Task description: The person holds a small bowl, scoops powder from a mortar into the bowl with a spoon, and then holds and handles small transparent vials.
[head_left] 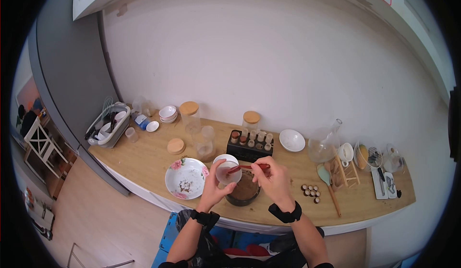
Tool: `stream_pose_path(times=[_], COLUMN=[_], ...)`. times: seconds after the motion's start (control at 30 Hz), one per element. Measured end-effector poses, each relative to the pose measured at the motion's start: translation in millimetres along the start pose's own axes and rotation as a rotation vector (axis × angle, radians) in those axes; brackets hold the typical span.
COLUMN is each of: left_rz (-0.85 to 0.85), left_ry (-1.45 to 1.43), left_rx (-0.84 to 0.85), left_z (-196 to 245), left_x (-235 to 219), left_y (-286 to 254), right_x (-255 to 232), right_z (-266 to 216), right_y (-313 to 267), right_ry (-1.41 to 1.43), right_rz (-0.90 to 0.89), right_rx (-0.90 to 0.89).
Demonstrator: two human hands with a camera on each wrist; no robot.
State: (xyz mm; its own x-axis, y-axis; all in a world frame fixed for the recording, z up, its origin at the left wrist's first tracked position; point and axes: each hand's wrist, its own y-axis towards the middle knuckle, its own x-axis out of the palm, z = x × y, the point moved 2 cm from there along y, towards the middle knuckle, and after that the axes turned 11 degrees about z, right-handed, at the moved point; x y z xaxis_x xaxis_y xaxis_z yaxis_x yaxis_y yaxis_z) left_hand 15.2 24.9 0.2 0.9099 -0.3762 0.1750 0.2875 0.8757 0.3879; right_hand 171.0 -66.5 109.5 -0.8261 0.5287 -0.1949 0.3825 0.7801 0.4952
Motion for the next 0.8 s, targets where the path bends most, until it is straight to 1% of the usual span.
stream_pose_path(times=[0.17, 0.27, 0.33, 0.37, 0.43, 0.47, 0.5, 0.57, 0.63, 0.73, 0.8], left_rz=[-0.011, -0.010, 0.002, 0.004, 0.006, 0.006, 0.008, 0.004, 0.013, 0.008, 0.012], left_ry=[0.004, 0.011, 0.004, 0.002, 0.019, 0.017, 0.016, 0.012, -0.015, -0.005, -0.007], left_rx=[-0.033, -0.013, -0.009, -0.011, 0.005, 0.001, 0.001, 0.000, -0.005, -0.013, -0.011], left_z=[2.1, 3.8, 4.6, 3.9, 2.8, 4.2, 7.6, 8.4, 6.5, 9.1, 9.5], left_x=[-0.8, 0.1, 0.5, 0.0, -1.6, -1.1, 0.1, 0.8, 0.1, -0.7, -1.1], left_y=[-0.2, -0.3, -0.3, -0.4, -0.3, 0.1, 0.1, -0.6, -0.6, -0.9, -1.0], right_x=[-1.7, -5.6, -16.0, -20.2, -34.4, -37.3, -38.4, -38.4, -36.9, -35.7, -36.8], right_z=[4.2, 2.6, 11.6, 14.8, 24.2, 34.8, 45.0, 65.6, 75.2, 88.9, 106.7], right_y=[-2.3, -3.3, -6.5, -9.4, -18.5, -21.8, -27.6, -41.8, -50.9, -60.3, -64.5], right_ry=[0.013, 0.053, 0.157, 0.155, 0.257, 0.207, 0.203, 0.115, 0.061, -0.012, -0.129], right_rz=[-0.008, 0.046, 0.264, 0.261, 0.506, 0.536, 0.538, 0.503, 0.514, 0.473, 0.455], right_rx=[-0.030, 0.028, 0.053, 0.054, 0.135, 0.133, 0.136, 0.251, 0.238, 0.292, 0.271])
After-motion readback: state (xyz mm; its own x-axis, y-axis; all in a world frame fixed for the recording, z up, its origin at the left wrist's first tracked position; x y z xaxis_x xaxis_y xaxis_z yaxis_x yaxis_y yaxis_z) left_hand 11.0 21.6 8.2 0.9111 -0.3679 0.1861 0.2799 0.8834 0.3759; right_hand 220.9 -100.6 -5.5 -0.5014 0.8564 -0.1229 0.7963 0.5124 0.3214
